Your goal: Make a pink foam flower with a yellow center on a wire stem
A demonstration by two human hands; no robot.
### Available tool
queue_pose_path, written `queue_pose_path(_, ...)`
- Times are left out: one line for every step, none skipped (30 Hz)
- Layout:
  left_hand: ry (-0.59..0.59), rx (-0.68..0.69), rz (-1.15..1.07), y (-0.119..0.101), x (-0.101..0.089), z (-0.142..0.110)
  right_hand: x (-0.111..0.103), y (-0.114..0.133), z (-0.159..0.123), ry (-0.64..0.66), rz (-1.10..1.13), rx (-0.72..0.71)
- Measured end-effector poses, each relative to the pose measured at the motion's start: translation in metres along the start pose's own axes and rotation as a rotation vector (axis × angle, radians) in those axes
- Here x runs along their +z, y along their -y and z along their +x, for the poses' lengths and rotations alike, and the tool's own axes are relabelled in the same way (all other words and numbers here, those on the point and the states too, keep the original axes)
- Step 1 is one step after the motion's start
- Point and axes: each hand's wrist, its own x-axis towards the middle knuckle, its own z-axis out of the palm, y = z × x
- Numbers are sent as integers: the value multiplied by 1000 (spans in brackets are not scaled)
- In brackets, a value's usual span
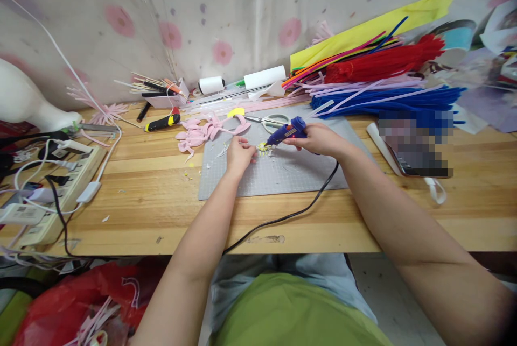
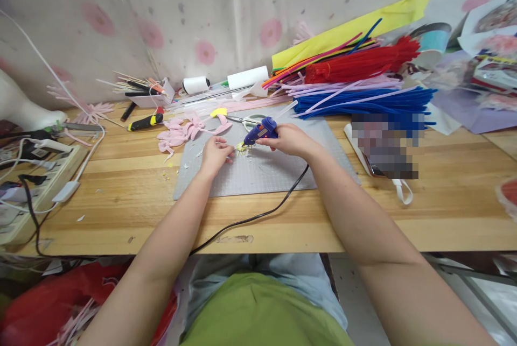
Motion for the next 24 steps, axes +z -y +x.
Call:
queue_pose_path(0, 0, -1, 0, 0, 0, -1, 0, 0, -2, 0, 6)
queue_pose_path(-1, -2, -4, -1, 0, -1, -1, -1, -1, -2, 0, 13)
queue_pose_path(-2, -2, -9, -1, 0, -1, -2, -1, -1, -1, 2, 19)
queue_pose_path(-2, -2, -14, -2, 0, -1, -3, -1, -2, 0, 5, 24)
queue_pose_path(0, -1, -19, -2, 0, -1, -4, -2, -2, -3, 9, 27)
queue_pose_path(0, 0, -23, -2, 0, -1, -5, -2, -3, -7, 15, 26)
queue_pose_path(1, 2, -25, -1, 0, -1, -5, -2, -4, -13, 22, 24)
queue_pose_path(2, 4, -26, -1, 0, -1, -6, -2, -4, -21, 30, 21)
queue_pose_path(4, 7, -26, 0, 0, -1, -6, -2, -5, -26, 37, 17)
queue_pose_path(6, 10, -27, 0, 0, -1, -5, -1, -5, -29, 41, 11)
queue_pose_path(8, 11, -27, 0, 0, 0, -4, 0, -5, -28, 42, 1)
queue_pose_path(9, 10, -27, 1, 0, 0, -3, 0, -4, -25, 41, -11)
queue_pose_path(10, 7, -26, 0, 0, 0, -1, 1, -4, -23, 38, -22)
queue_pose_path(9, 4, -23, 0, 0, -1, 0, 2, -3, -22, 33, -32)
queue_pose_path(8, -1, -19, 0, 0, -1, 2, 2, -2, -20, 28, -41)
queue_pose_path(7, -4, -15, -1, 0, -1, 3, 2, -1, -20, 26, -46)
queue_pose_path(5, -7, -10, -1, 0, -2, 4, 2, 0, -21, 24, -49)
queue_pose_path(5, -7, -7, -2, 0, -2, 4, 1, 1, -20, 21, -50)
queue_pose_path(3, -7, -5, -2, 0, -2, 4, 1, 1, -20, 19, -49)
queue_pose_path(3, -6, -4, -3, 0, -2, 4, 0, 1, -21, 18, -47)
queue_pose_path(1, -7, -3, -3, 0, -3, 4, 0, 1, -22, 15, -39)
queue_pose_path(-1, -7, -2, -3, 0, -2, 3, -1, 1, -24, 14, -31)
queue_pose_path(-2, -9, -1, -3, 0, -2, 2, -1, 1, -24, 13, -20)
queue_pose_path(-3, -11, -1, -3, 0, -2, 2, -1, 0, -25, 13, -8)
